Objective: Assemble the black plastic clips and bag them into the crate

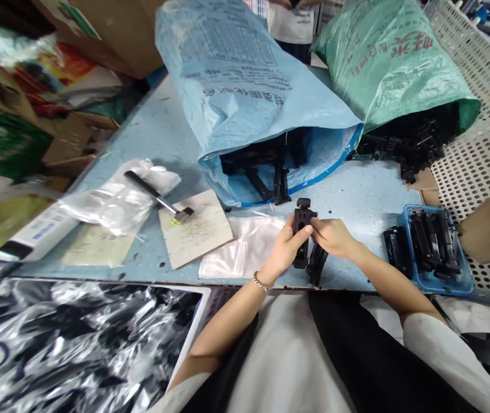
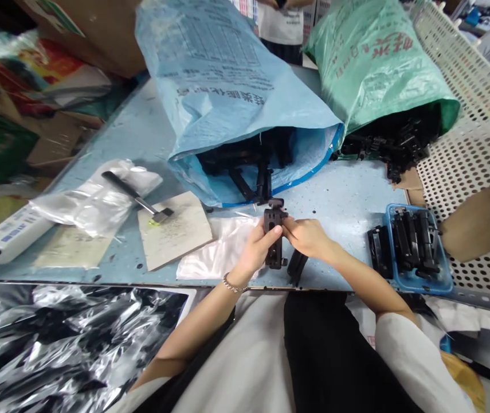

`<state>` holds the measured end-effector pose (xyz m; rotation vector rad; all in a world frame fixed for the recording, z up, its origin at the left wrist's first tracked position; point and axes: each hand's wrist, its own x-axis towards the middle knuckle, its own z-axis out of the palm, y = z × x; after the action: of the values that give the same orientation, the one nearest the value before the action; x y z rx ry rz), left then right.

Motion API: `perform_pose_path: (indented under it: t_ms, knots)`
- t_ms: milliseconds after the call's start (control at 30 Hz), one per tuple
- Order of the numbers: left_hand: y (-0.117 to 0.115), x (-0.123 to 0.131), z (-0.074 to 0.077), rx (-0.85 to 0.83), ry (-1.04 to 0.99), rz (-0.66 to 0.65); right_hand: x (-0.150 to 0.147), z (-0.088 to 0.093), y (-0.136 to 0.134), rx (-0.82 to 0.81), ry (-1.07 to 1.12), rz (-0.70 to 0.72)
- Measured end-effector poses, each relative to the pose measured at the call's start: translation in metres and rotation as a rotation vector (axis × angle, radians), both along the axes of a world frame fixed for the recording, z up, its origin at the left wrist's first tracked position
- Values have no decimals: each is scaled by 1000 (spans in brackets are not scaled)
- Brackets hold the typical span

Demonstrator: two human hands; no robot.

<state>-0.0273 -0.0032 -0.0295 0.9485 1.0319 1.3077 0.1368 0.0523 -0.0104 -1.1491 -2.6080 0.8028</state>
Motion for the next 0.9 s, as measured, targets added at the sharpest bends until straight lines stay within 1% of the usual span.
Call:
perform_pose_path:
  t_ms: [33, 100, 167, 233, 267, 300, 400, 433, 467, 500, 533, 600, 667, 700, 733, 767, 800, 833, 867, 900]
  knots:
    - [-1, 2, 3, 15, -6, 27, 4, 5, -2, 64, -4, -28]
    - [-3, 4, 8, -5, -53, 49, 8, 14, -2, 171, 84, -86]
    - [-5, 5, 12, -68, -96, 20, 10, 17, 1, 264, 219, -118]
    - [-8, 6, 15, -134, -98, -24, 6, 17, 6, 311, 306, -97]
    - [-10, 7, 16, -155, -93, -27, 3, 15, 9, 283, 331, -79]
    - [-11, 7, 16, -167, -87, -15, 0, 13, 11, 210, 352, -68]
    - [-12, 5, 13, -177, -92, 62, -9, 8, 10, -136, 425, -92]
    - [-11, 2, 12, -186, -109, 80, -10, 7, 7, -211, 438, -96]
    - [-10, -1, 12, -203, -139, 95, -10, 6, 2, -232, 435, -79]
    - [-8, -5, 11, -222, -179, 113, -9, 6, -4, -194, 415, -35]
    - [-6, -9, 12, -238, -225, 134, -7, 6, -10, -105, 378, 31]
    - [-3, -16, 14, -268, -310, 143, -4, 4, -24, 164, 278, 210]
    - [-2, -17, 17, -316, -341, 82, -2, 0, -33, 448, 210, 384]
    - [-3, -16, 18, -348, -328, 38, -1, -2, -36, 560, 199, 448]
    - [-4, -13, 19, -372, -300, 11, -1, -5, -38, 639, 196, 492]
    - [-6, -10, 20, -379, -265, 9, 0, -7, -40, 678, 196, 516]
    - [-8, -6, 20, -365, -229, 35, 0, -9, -40, 677, 198, 518]
    - [-11, -2, 19, -326, -199, 82, 0, -11, -42, 632, 205, 501]
    - [-14, 2, 18, -265, -173, 147, -1, -14, -43, 546, 225, 466]
    - [-17, 4, 17, -191, -145, 216, -2, -16, -45, 419, 257, 407]
